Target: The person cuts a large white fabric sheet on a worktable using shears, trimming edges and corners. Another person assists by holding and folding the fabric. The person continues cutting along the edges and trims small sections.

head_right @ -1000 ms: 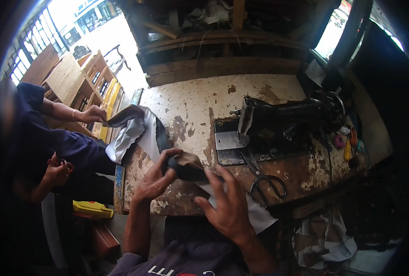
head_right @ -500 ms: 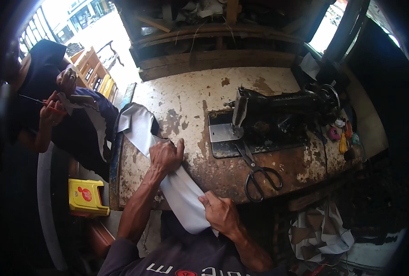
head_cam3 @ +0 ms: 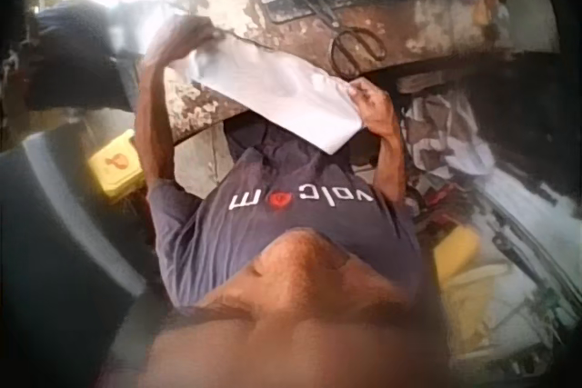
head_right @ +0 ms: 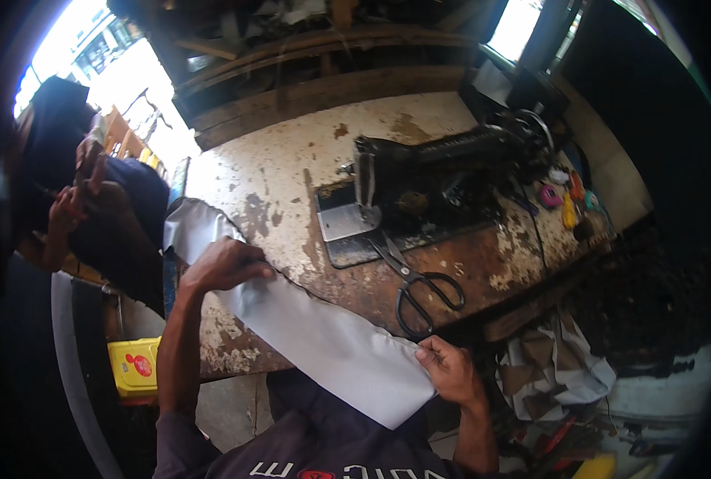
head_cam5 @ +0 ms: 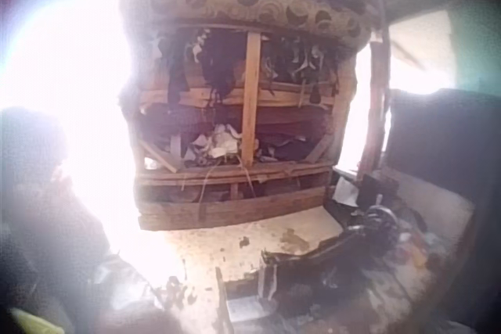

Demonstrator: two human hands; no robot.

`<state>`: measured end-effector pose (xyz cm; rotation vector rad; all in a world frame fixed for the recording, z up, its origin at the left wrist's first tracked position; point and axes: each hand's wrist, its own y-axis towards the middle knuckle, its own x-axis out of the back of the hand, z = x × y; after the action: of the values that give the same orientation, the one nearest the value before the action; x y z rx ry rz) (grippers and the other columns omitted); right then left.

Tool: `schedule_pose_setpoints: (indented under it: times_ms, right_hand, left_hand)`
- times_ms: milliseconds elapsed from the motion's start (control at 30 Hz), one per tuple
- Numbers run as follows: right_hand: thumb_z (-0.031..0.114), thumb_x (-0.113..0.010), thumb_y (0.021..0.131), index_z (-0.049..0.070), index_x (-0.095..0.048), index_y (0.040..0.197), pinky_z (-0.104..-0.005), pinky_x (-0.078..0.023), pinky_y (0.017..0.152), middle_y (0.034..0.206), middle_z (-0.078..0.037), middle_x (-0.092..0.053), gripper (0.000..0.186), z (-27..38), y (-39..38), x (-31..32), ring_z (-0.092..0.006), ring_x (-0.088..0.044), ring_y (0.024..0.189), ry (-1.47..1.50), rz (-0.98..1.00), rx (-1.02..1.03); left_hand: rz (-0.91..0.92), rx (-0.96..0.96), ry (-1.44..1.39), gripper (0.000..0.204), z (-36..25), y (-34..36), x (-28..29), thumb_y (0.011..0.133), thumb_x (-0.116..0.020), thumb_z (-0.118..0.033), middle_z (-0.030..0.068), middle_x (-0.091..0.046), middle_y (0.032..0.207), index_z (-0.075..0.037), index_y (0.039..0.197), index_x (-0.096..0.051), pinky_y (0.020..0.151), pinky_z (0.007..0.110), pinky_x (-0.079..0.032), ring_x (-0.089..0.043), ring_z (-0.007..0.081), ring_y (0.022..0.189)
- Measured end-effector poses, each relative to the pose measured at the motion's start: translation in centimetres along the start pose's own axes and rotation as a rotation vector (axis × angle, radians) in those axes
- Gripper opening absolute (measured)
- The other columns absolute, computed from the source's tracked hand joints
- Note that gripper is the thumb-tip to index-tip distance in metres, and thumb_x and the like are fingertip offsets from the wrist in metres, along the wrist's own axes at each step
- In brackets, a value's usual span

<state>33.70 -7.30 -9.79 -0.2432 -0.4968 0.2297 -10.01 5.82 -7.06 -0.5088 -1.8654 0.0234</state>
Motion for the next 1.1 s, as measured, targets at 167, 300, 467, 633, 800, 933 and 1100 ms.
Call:
schedule_pose_setpoints:
  times_ms: [167, 300, 467, 633, 800, 933, 1100]
  right_hand:
    - [0.031, -0.071, 0.104, 0.001, -0.075, 0.103, -0.0333, -0.048, 0.063, 0.072, -0.012, -0.066, 0.030, -1.5, -0.6, 2.4, -0.0095, -0.057, 0.067, -0.133, 0.073, -0.062]
    - [0.026, -0.072, 0.103, 0.002, -0.076, 0.103, -0.0356, -0.052, 0.065, 0.078, -0.016, -0.070, 0.024, -1.5, 0.1, 2.8, -0.0127, -0.067, 0.070, -0.153, -0.030, 0.025]
    - [0.018, -0.073, 0.100, 0.004, -0.076, 0.108, -0.0399, -0.056, 0.073, 0.091, -0.015, -0.075, 0.017, 0.7, 3.6, 1.3, -0.0307, -0.076, 0.084, -0.133, -0.238, 0.121]
    - [0.020, -0.078, 0.096, 0.004, -0.073, 0.119, -0.0430, -0.057, 0.084, 0.107, -0.013, -0.071, 0.029, 3.2, 8.4, -0.7, -0.0316, -0.072, 0.097, -0.461, -0.459, 0.495]
    - [0.025, -0.078, 0.094, 0.002, -0.067, 0.118, -0.0491, -0.056, 0.091, 0.109, -0.017, -0.068, 0.034, 3.3, 13.6, -1.6, -0.0391, -0.069, 0.104, -0.688, -0.332, 0.519]
    - [0.020, -0.071, 0.098, 0.002, -0.063, 0.110, -0.0497, -0.059, 0.084, 0.105, -0.021, -0.068, 0.023, 3.0, 15.0, -1.0, -0.0414, -0.071, 0.098, -0.810, -0.220, 0.484]
    - [0.010, -0.059, 0.104, -0.001, -0.064, 0.111, -0.0518, -0.060, 0.073, 0.096, -0.024, -0.072, 0.014, 6.9, 9.9, 3.1, -0.0416, -0.075, 0.084, -0.805, -0.414, 0.311]
  left_hand:
    - [0.076, -0.004, 0.006, 0.050, 1.0, 1.4, -0.1, 0.095, -0.073, -0.062, 0.0118, -0.075, 0.077, -0.013, 0.092, -0.083, 0.069, 0.046, -0.055, -0.073, 0.0325, 0.073]
    - [-0.038, 0.302, 0.120, 0.037, 4.2, 1.4, 1.1, 0.092, -0.080, -0.054, 0.0097, -0.077, 0.082, -0.018, 0.099, -0.084, 0.070, 0.046, -0.056, -0.075, 0.0291, 0.074]
    - [-0.691, 0.356, 0.443, 0.030, 4.6, -0.1, 1.9, 0.095, -0.078, -0.035, 0.0159, -0.076, 0.099, -0.013, 0.116, -0.078, 0.077, 0.047, -0.058, -0.074, 0.0360, 0.090]
    - [-0.751, -0.101, -0.043, 0.037, -6.9, -1.0, -7.4, 0.092, -0.080, -0.015, 0.0171, -0.071, 0.118, -0.005, 0.125, -0.068, 0.091, 0.049, -0.058, -0.069, 0.0372, 0.110]
    - [-0.477, -0.141, -0.095, 0.045, -13.9, -1.2, -13.4, 0.098, -0.075, -0.029, 0.0180, -0.062, 0.148, -0.012, 0.140, -0.069, 0.124, 0.052, -0.038, -0.052, 0.0380, 0.145]
    - [-0.425, -0.099, -0.095, 0.050, -14.1, -2.0, -14.0, 0.102, -0.069, -0.034, 0.0156, -0.056, 0.157, -0.016, 0.148, -0.064, 0.128, 0.054, -0.031, -0.047, 0.0364, 0.151]
    - [-0.429, -0.141, -0.083, 0.051, -13.4, -2.2, -14.6, 0.102, -0.069, -0.035, 0.0180, -0.052, 0.160, -0.021, 0.151, -0.063, 0.129, 0.055, -0.028, -0.045, 0.0385, 0.152]
